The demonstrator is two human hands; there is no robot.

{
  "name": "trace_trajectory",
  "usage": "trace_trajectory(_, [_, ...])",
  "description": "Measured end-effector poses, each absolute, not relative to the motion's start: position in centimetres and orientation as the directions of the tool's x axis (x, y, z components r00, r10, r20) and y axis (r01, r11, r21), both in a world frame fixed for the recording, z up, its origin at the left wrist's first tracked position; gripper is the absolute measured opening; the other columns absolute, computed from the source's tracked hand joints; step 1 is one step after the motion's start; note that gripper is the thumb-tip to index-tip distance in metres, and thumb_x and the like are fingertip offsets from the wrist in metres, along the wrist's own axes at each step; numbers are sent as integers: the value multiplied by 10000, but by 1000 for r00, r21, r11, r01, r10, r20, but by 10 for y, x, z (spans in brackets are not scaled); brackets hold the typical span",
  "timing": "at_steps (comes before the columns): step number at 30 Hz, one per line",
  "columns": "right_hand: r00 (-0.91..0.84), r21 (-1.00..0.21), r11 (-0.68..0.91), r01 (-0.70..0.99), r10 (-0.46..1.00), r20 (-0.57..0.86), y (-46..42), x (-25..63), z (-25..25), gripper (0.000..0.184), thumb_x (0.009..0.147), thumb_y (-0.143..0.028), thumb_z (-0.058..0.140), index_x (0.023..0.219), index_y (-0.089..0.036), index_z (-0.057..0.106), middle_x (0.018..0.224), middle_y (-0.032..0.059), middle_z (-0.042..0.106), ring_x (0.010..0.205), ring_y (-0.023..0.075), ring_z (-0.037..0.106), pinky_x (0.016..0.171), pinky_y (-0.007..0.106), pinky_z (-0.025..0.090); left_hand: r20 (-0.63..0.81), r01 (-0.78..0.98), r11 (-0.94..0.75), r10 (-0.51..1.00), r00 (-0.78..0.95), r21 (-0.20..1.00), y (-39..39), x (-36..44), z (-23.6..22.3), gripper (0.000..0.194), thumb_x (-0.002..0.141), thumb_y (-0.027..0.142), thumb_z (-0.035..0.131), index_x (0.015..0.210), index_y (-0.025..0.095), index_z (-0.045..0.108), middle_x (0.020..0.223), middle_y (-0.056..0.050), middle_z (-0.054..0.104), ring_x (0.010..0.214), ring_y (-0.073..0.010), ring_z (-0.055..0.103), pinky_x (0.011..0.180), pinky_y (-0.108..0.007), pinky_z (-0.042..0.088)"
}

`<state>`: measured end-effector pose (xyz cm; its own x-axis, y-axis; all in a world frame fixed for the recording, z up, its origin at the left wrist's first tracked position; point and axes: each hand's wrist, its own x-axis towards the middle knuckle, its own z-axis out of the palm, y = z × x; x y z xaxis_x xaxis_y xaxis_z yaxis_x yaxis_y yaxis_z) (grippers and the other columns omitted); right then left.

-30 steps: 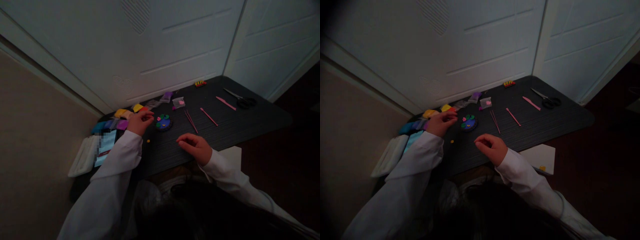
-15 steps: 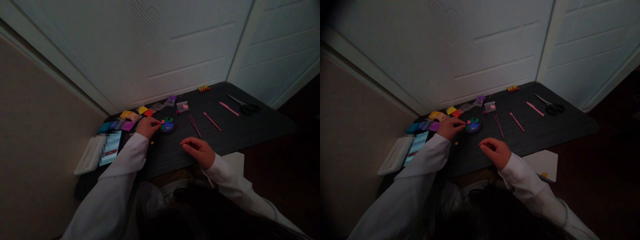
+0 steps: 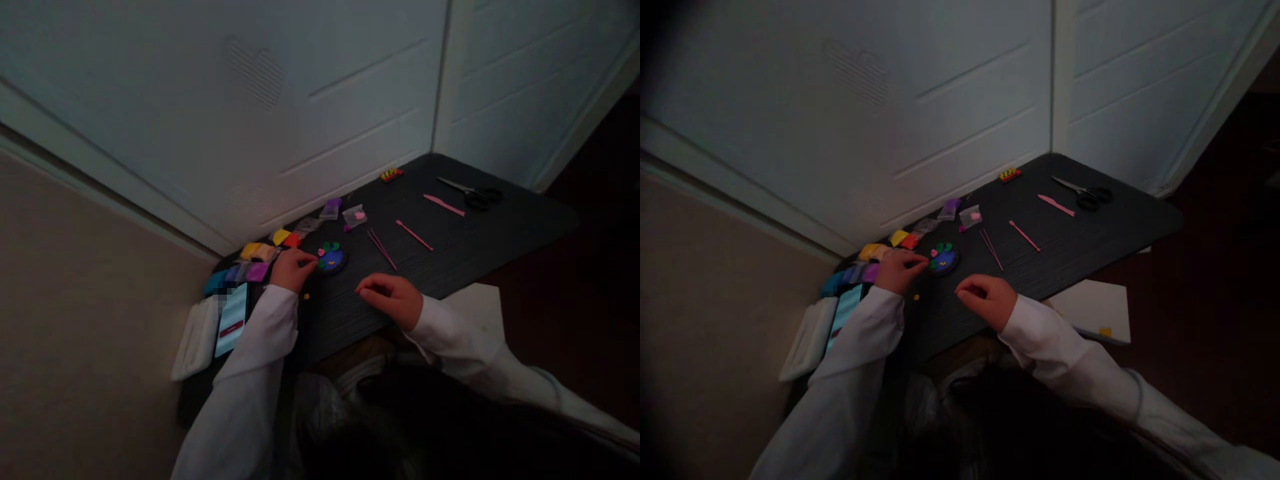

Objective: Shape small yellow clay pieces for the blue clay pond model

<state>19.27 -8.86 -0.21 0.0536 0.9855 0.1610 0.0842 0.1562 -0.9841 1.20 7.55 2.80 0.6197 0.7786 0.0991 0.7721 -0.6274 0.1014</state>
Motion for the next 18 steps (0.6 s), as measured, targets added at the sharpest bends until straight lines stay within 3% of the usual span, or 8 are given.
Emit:
trace_trajectory(10, [57, -975, 213, 61, 975, 216, -87, 191, -5, 174, 760, -285, 520, 796, -126, 578, 625, -23, 536, 546, 68, 479, 523, 218, 393, 75, 739, -671, 741, 668, 51, 82, 9, 31, 252, 807, 301, 458, 995, 148, 527, 1018, -68, 552, 879, -170, 543, 753, -376, 455])
trace_trajectory(18, [66, -976, 204, 76, 976, 209, -89, 191, -4, 155, 737, -277, 513, 786, -165, 609, 604, -26, 538, 548, 75, 465, 515, 205, 368, 96, 756, -653, 757, 647, 54, 85, 2, 30, 256, 806, 302, 461, 1000, 148, 525, 1028, -70, 547, 892, -174, 538, 764, -386, 449])
